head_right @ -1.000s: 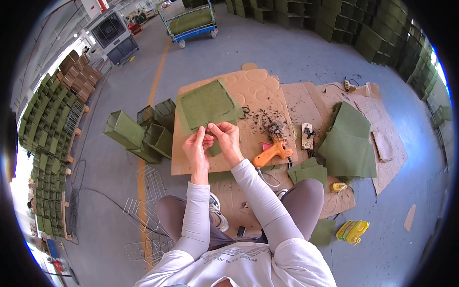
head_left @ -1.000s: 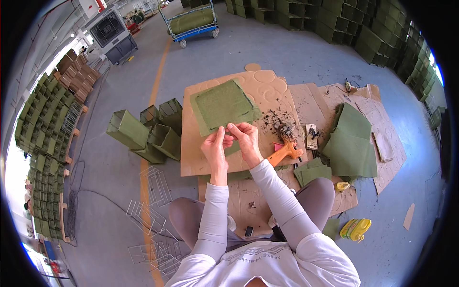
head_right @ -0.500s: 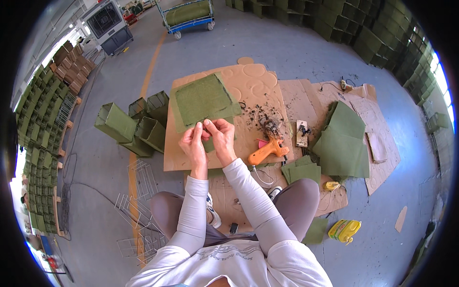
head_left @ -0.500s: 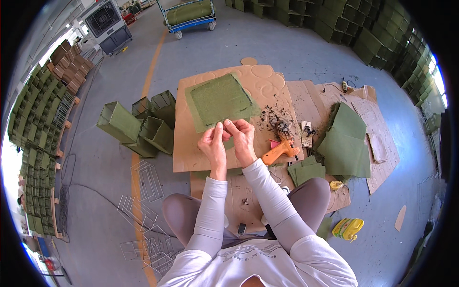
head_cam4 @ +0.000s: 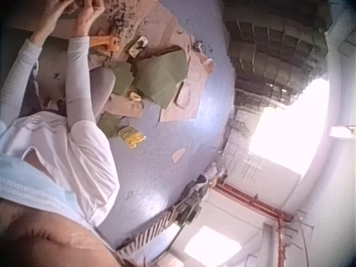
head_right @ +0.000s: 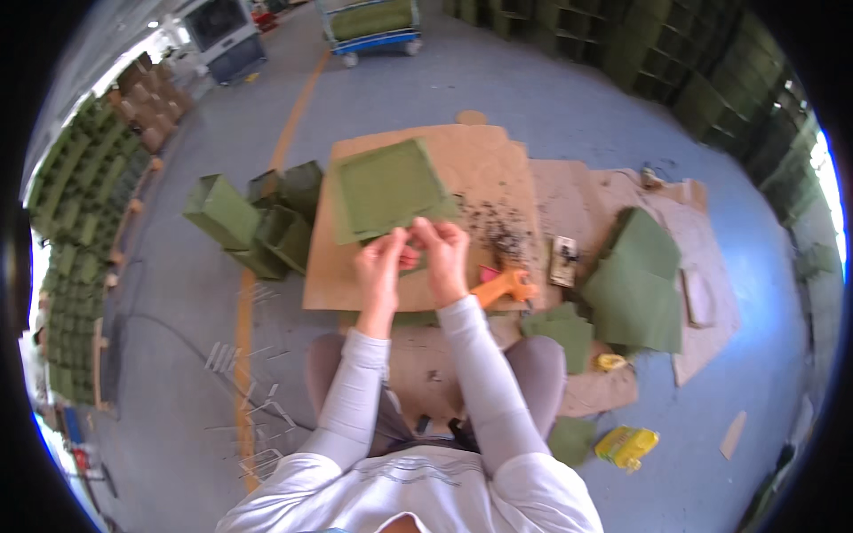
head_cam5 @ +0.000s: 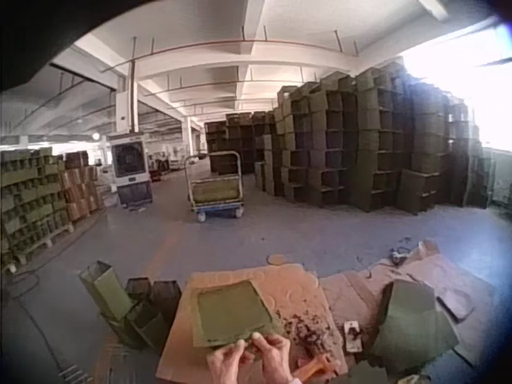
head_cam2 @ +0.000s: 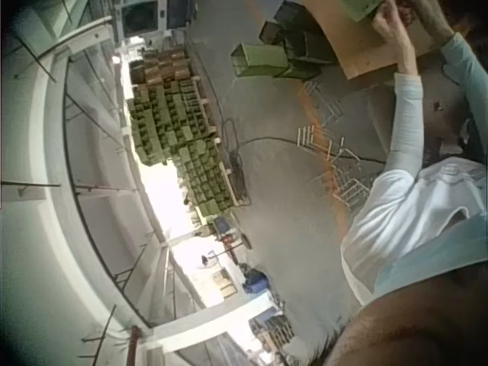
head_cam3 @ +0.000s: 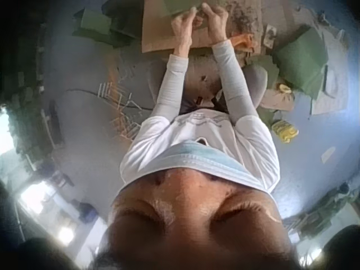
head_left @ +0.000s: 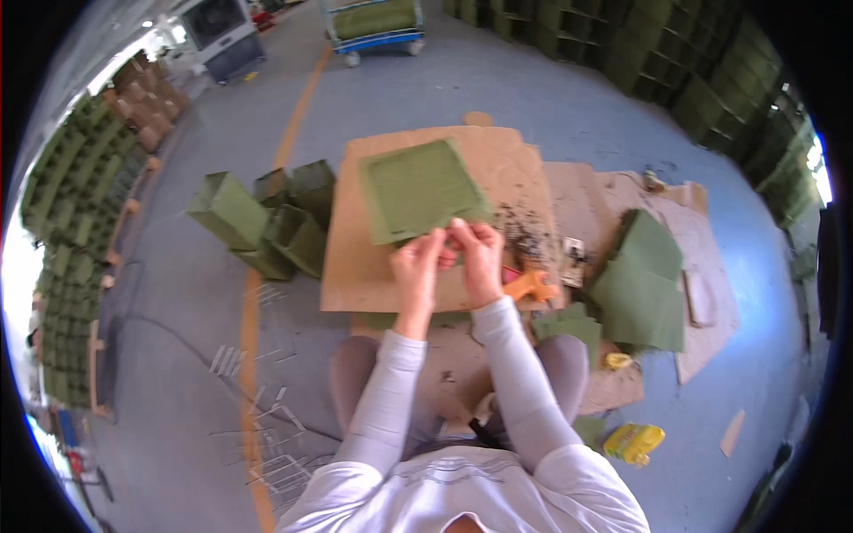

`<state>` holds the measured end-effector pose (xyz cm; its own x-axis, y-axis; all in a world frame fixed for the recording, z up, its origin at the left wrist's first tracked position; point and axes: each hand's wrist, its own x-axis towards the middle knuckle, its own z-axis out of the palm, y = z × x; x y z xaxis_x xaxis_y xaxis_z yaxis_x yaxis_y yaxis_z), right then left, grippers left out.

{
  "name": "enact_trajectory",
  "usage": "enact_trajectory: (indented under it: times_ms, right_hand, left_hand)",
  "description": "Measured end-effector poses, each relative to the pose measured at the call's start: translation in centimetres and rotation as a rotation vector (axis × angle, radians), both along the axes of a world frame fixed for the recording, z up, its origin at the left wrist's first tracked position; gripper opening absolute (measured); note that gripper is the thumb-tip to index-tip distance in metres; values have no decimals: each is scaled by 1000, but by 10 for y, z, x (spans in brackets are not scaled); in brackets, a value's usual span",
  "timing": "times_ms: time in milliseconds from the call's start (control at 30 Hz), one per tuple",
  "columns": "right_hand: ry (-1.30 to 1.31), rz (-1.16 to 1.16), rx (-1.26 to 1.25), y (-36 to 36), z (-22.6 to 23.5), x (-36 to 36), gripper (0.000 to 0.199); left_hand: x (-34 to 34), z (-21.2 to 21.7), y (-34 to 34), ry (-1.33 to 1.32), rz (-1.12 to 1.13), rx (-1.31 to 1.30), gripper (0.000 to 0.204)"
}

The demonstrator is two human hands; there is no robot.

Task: The recorder uses a hot glue gun to secure green fabric lining to a wire mesh storage bin frame.

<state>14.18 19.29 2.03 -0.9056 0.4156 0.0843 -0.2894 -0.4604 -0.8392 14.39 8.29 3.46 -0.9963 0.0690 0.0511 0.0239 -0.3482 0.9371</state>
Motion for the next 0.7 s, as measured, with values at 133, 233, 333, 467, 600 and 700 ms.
enact_trajectory:
  times_ms: [133, 233, 333, 467, 600, 700]
  right_hand:
    - [-3, -64, 4, -9, -2, -7, 15]
    - [-7, -64, 7, -12, -1, -6, 13]
    - [-42, -65, -56, -10, -2, -8, 12]
    - [-31, -109, -55, -12, -3, -7, 14]
    - [-14, -135, -52, -17, 3, -6, 14]
    - [-52, -95, -20, -13, 4, -3, 13]
  left_hand:
    - [-7, 1, 6, 12, 23, -35, 32]
    - [-5, 4, 14, 20, 83, -42, 32]
    - [-2, 7, 27, 51, 179, -45, 30]
    - [-4, 4, 30, 101, 237, 20, 31]
    - [-5, 2, 31, 126, 265, 6, 34]
    - [-7, -3, 31, 168, 275, 16, 32]
